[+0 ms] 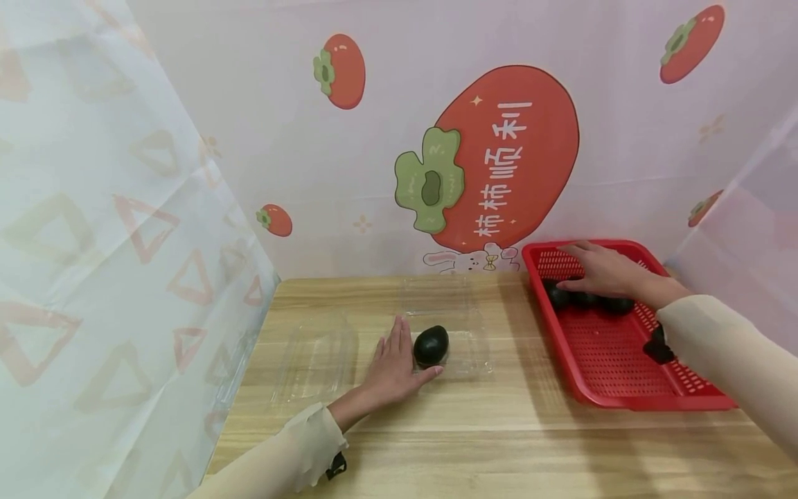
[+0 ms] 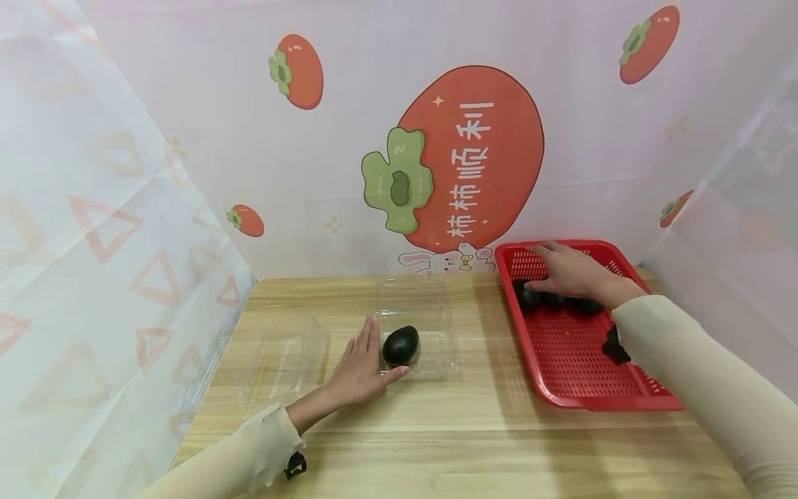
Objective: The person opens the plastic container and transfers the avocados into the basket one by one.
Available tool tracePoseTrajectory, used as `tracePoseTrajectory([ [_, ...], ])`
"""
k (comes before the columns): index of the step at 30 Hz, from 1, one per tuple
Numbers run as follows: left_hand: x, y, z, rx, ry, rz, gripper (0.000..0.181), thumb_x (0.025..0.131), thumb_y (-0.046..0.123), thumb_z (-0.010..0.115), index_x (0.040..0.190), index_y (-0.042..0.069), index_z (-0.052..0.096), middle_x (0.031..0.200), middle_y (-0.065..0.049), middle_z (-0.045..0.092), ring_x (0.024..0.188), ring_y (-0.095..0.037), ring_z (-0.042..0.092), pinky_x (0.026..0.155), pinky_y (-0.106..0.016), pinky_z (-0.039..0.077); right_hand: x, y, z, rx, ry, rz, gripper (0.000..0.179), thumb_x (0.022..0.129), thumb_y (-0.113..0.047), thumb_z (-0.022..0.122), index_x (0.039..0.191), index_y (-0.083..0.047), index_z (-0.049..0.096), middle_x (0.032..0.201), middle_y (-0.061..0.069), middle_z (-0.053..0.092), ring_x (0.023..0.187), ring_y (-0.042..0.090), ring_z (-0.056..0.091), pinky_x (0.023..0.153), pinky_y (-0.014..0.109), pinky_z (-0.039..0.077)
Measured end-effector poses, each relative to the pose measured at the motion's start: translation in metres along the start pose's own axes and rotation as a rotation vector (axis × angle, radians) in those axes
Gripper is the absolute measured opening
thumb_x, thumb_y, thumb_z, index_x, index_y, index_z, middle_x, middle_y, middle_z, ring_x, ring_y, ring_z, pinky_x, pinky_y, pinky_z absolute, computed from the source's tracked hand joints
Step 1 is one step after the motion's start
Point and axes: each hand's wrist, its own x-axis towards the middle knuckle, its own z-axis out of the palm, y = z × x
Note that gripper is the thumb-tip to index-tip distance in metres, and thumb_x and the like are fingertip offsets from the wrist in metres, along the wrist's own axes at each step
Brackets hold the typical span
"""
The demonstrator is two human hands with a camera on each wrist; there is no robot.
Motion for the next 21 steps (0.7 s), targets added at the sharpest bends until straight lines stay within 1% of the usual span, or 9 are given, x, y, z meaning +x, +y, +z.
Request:
tracePoseTrajectory([
  [5, 0.000, -0.001, 0.001, -0.003, 0.002, 0.001, 0.115, 0.097, 0.069, 0.061, 0.167, -0.007, 0.009, 0.175, -0.026, 0.003, 0.162, -0.041, 0.013, 0.128, -0.061, 0.016, 0.001, -0.011, 0.001, -0.007, 0.014, -0.014, 0.087, 0.086, -0.038, 0.088, 0.151, 0.006, 0.049, 0.147, 0.034, 0.051, 0.129, 0.053, 0.055, 0.097, 0.072, 0.051],
  [9, 0.000, 0.000, 0.001, -0.022, 0.014, 0.005, 0.114, 0.097, 0.065, 0.064, 0.166, -0.008, 0.009, 0.175, -0.027, 0.004, 0.161, -0.042, 0.014, 0.128, -0.063, 0.016, 0.002, -0.023, 0.001, 0.007, 0.025, -0.025, 0.087, 0.087, -0.039, 0.087, 0.152, 0.004, 0.049, 0.148, 0.032, 0.052, 0.130, 0.052, 0.055, 0.096, 0.071, 0.052],
  [14, 0.000, -0.001, 0.002, -0.022, 0.020, 0.008, 0.114, 0.097, 0.062, 0.066, 0.166, -0.009, 0.008, 0.175, -0.028, 0.004, 0.161, -0.044, 0.015, 0.128, -0.064, 0.016, 0.003, -0.037, 0.002, 0.020, 0.023, -0.032, 0.087, 0.087, -0.040, 0.086, 0.153, 0.002, 0.049, 0.149, 0.031, 0.052, 0.131, 0.051, 0.055, 0.096, 0.069, 0.053],
  [18, 0.000, 0.000, 0.002, -0.024, 0.019, 0.003, 0.115, 0.097, 0.064, 0.066, 0.166, -0.008, 0.008, 0.175, -0.027, 0.004, 0.161, -0.042, 0.014, 0.128, -0.063, 0.016, 0.005, -0.046, 0.004, 0.024, 0.026, -0.054, 0.084, 0.089, -0.039, 0.085, 0.153, 0.003, 0.050, 0.148, 0.030, 0.054, 0.132, 0.049, 0.055, 0.099, 0.069, 0.052],
  [21, 0.000, 0.000, 0.002, -0.011, 0.010, -0.006, 0.116, 0.097, 0.068, 0.063, 0.167, -0.006, 0.007, 0.176, -0.025, 0.002, 0.162, -0.040, 0.012, 0.129, -0.061, 0.015, 0.005, -0.052, 0.005, 0.020, 0.032, -0.074, 0.082, 0.089, -0.038, 0.085, 0.151, 0.004, 0.051, 0.147, 0.030, 0.056, 0.133, 0.049, 0.055, 0.101, 0.069, 0.050],
])
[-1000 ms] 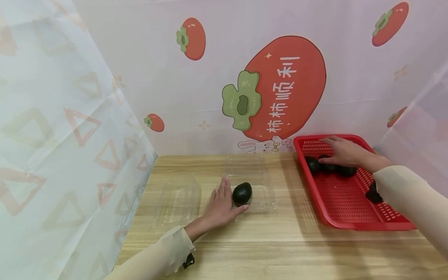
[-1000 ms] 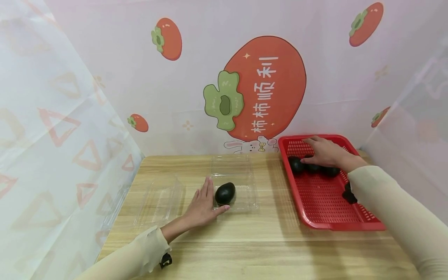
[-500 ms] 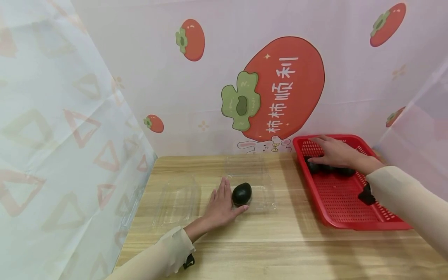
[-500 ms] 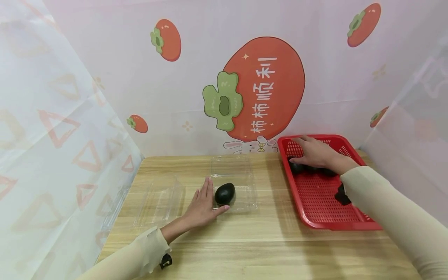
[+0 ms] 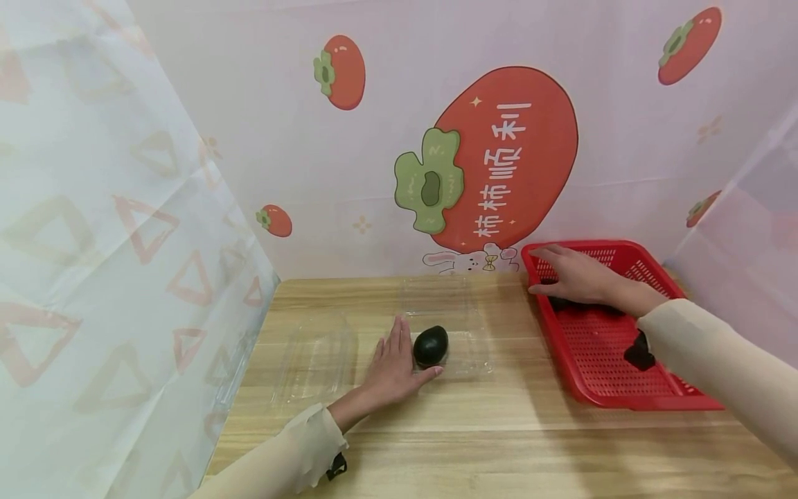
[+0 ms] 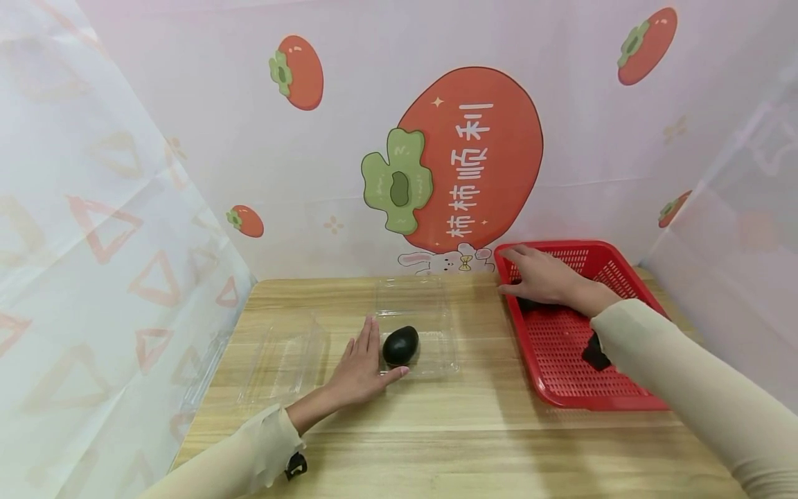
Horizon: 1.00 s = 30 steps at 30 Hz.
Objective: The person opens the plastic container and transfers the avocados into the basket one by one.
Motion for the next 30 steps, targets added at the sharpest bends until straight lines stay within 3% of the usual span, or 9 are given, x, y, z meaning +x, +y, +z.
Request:
tracePoseTrajectory([
  [11, -0.001, 0.001, -0.001, -0.008, 0.002, 0.004, 0.115, 0.097, 0.067, 0.063, 0.167, -0.006, 0.007, 0.176, -0.025, 0.002, 0.162, -0.040, 0.011, 0.129, -0.061, 0.015, 0.003, -0.015, 0.008, 0.002, 0.027, -0.078, 0.077, 0.090, -0.036, 0.085, 0.148, 0.005, 0.054, 0.143, 0.028, 0.060, 0.126, 0.043, 0.062, 0.104, 0.064, 0.051],
  [30, -0.002, 0.002, -0.002, 0.007, -0.008, 0.000, 0.115, 0.098, 0.067, 0.062, 0.167, -0.006, 0.007, 0.176, -0.025, 0.001, 0.162, -0.039, 0.010, 0.129, -0.060, 0.015, 0.006, -0.032, 0.022, 0.042, 0.022, -0.130, 0.080, 0.088, -0.035, 0.088, 0.151, 0.000, 0.054, 0.146, 0.025, 0.061, 0.124, 0.041, 0.064, 0.100, 0.061, 0.055],
])
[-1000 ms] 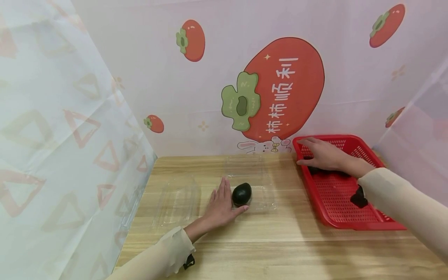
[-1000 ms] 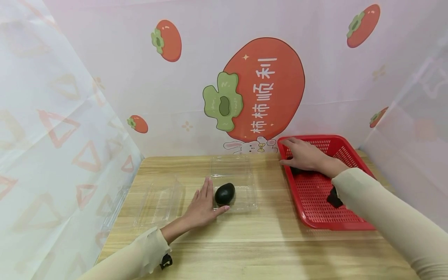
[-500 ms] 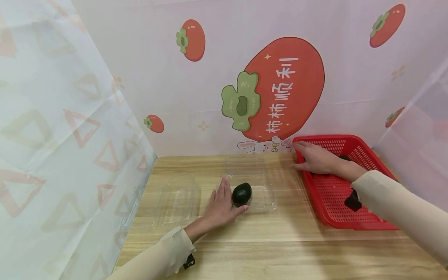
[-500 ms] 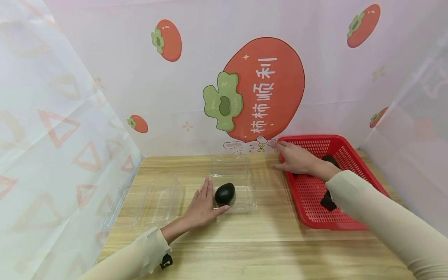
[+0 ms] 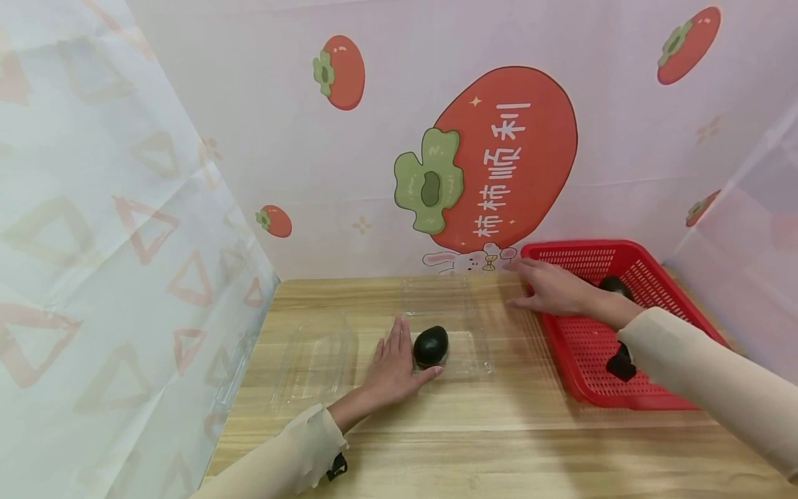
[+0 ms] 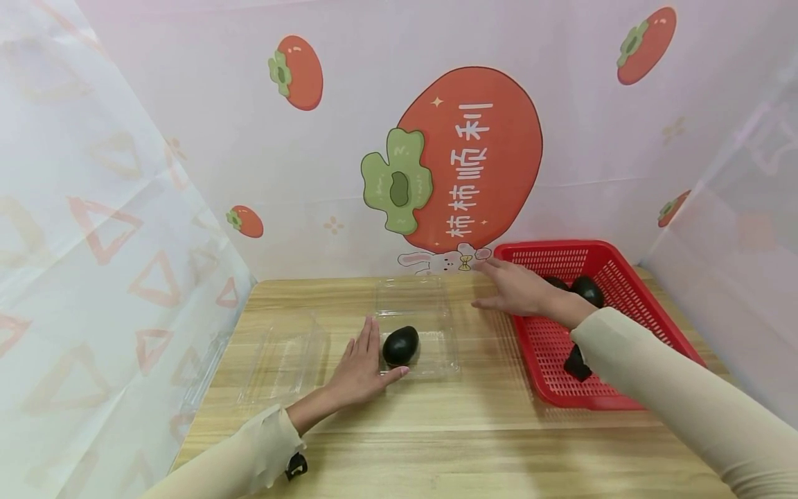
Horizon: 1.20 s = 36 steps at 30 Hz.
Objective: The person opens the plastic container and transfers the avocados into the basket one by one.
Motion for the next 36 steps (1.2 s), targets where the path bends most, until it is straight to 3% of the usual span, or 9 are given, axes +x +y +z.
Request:
tracePoseTrajectory([
  [27, 0.001, 0.000, 0.000, 0.013, -0.008, -0.001, 0.115, 0.098, 0.070, 0.060, 0.167, -0.007, 0.008, 0.175, -0.026, 0.001, 0.162, -0.043, 0.013, 0.129, -0.060, 0.015, 0.012, -0.031, 0.020, 0.090, -0.044, 0.022, 0.078, 0.089, -0.043, 0.085, 0.149, 0.000, 0.058, 0.149, 0.025, 0.057, 0.137, 0.046, 0.056, 0.103, 0.064, 0.053],
  [36, 0.001, 0.001, 0.000, 0.011, -0.011, -0.006, 0.116, 0.098, 0.069, 0.061, 0.167, -0.007, 0.007, 0.176, -0.026, 0.000, 0.161, -0.043, 0.013, 0.129, -0.060, 0.015, 0.016, -0.039, 0.027, 0.095, -0.033, -0.023, 0.076, 0.088, -0.042, 0.086, 0.145, 0.001, 0.061, 0.145, 0.023, 0.063, 0.135, 0.044, 0.058, 0.105, 0.063, 0.052],
])
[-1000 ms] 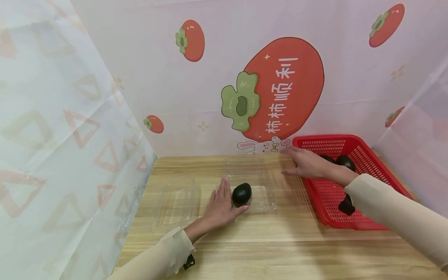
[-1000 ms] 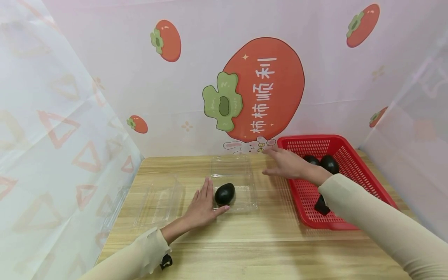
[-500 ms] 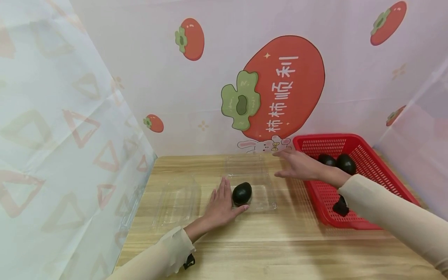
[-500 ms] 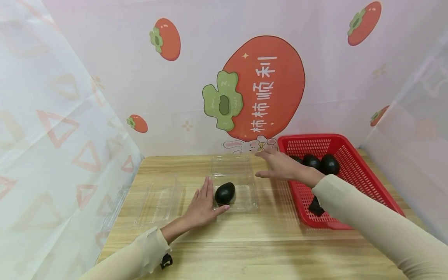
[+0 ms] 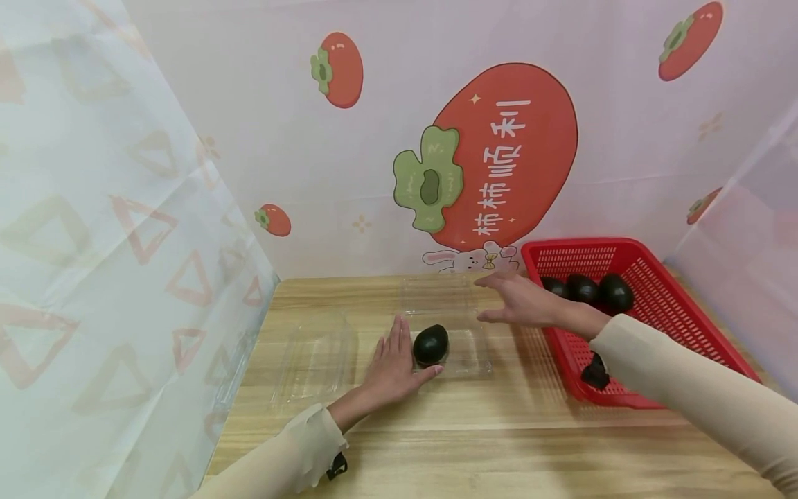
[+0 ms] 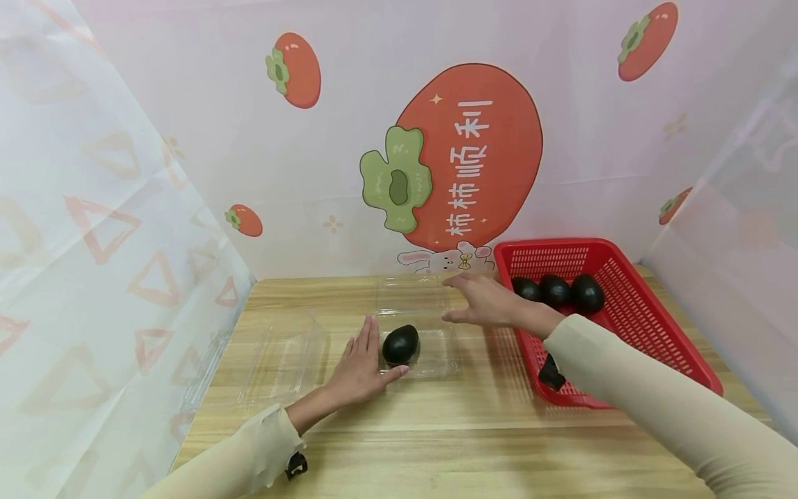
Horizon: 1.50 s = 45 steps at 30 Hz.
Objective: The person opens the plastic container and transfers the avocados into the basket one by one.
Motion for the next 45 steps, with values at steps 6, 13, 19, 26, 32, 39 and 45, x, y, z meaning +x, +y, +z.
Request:
tracePoseTrajectory([
  [6, 0.000, -0.001, 0.000, -0.002, -0.004, 0.001, 0.116, 0.098, 0.069, 0.061, 0.167, -0.007, 0.007, 0.175, -0.026, 0.000, 0.162, -0.042, 0.013, 0.129, -0.061, 0.015, 0.002, -0.007, 0.004, 0.020, -0.018, -0.003, 0.075, 0.087, -0.040, 0.086, 0.146, -0.001, 0.061, 0.145, 0.022, 0.063, 0.134, 0.043, 0.059, 0.103, 0.062, 0.053],
  [13, 0.001, -0.002, 0.002, 0.000, -0.001, 0.001, 0.117, 0.097, 0.069, 0.062, 0.167, -0.006, 0.005, 0.175, -0.026, 0.001, 0.161, -0.043, 0.014, 0.129, -0.061, 0.016, 0.004, -0.013, 0.011, 0.038, -0.030, -0.021, 0.073, 0.088, -0.037, 0.086, 0.146, 0.000, 0.060, 0.144, 0.022, 0.064, 0.131, 0.041, 0.063, 0.102, 0.059, 0.055],
  [19, 0.001, -0.003, 0.003, -0.015, 0.005, 0.003, 0.117, 0.097, 0.068, 0.064, 0.167, -0.005, 0.005, 0.175, -0.026, 0.002, 0.161, -0.044, 0.015, 0.128, -0.062, 0.016, 0.006, -0.019, 0.017, 0.057, -0.035, -0.027, 0.071, 0.090, -0.038, 0.085, 0.146, -0.001, 0.061, 0.144, 0.020, 0.065, 0.129, 0.039, 0.065, 0.102, 0.057, 0.055],
  [26, 0.001, -0.003, 0.003, -0.029, 0.006, -0.001, 0.117, 0.097, 0.068, 0.064, 0.167, -0.005, 0.005, 0.176, -0.025, 0.002, 0.160, -0.044, 0.016, 0.128, -0.062, 0.015, 0.008, -0.027, 0.025, 0.080, -0.052, -0.052, 0.069, 0.091, -0.038, 0.083, 0.145, 0.000, 0.062, 0.142, 0.019, 0.066, 0.125, 0.037, 0.066, 0.101, 0.055, 0.057],
  [32, 0.000, -0.003, 0.002, -0.034, 0.009, 0.000, 0.118, 0.096, 0.068, 0.065, 0.167, -0.006, 0.006, 0.175, -0.026, 0.002, 0.160, -0.044, 0.017, 0.128, -0.062, 0.016, 0.012, -0.032, 0.031, 0.103, -0.081, -0.036, 0.069, 0.091, -0.038, 0.083, 0.145, -0.001, 0.062, 0.142, 0.019, 0.066, 0.124, 0.035, 0.067, 0.099, 0.053, 0.058],
  [39, 0.000, -0.001, 0.000, -0.033, 0.014, -0.005, 0.118, 0.096, 0.067, 0.065, 0.167, -0.006, 0.007, 0.175, -0.026, 0.003, 0.160, -0.043, 0.017, 0.129, -0.061, 0.016, 0.017, -0.040, 0.038, 0.121, -0.106, -0.038, 0.068, 0.092, -0.039, 0.082, 0.143, 0.002, 0.062, 0.141, 0.021, 0.066, 0.126, 0.038, 0.066, 0.103, 0.054, 0.056],
  [45, 0.001, 0.000, 0.000, -0.037, 0.014, -0.010, 0.117, 0.096, 0.065, 0.067, 0.167, -0.006, 0.007, 0.175, -0.026, 0.003, 0.160, -0.043, 0.017, 0.129, -0.061, 0.015, 0.020, -0.045, 0.043, 0.123, -0.108, -0.018, 0.069, 0.090, -0.042, 0.084, 0.141, 0.000, 0.064, 0.137, 0.021, 0.068, 0.122, 0.035, 0.066, 0.099, 0.052, 0.058],
])
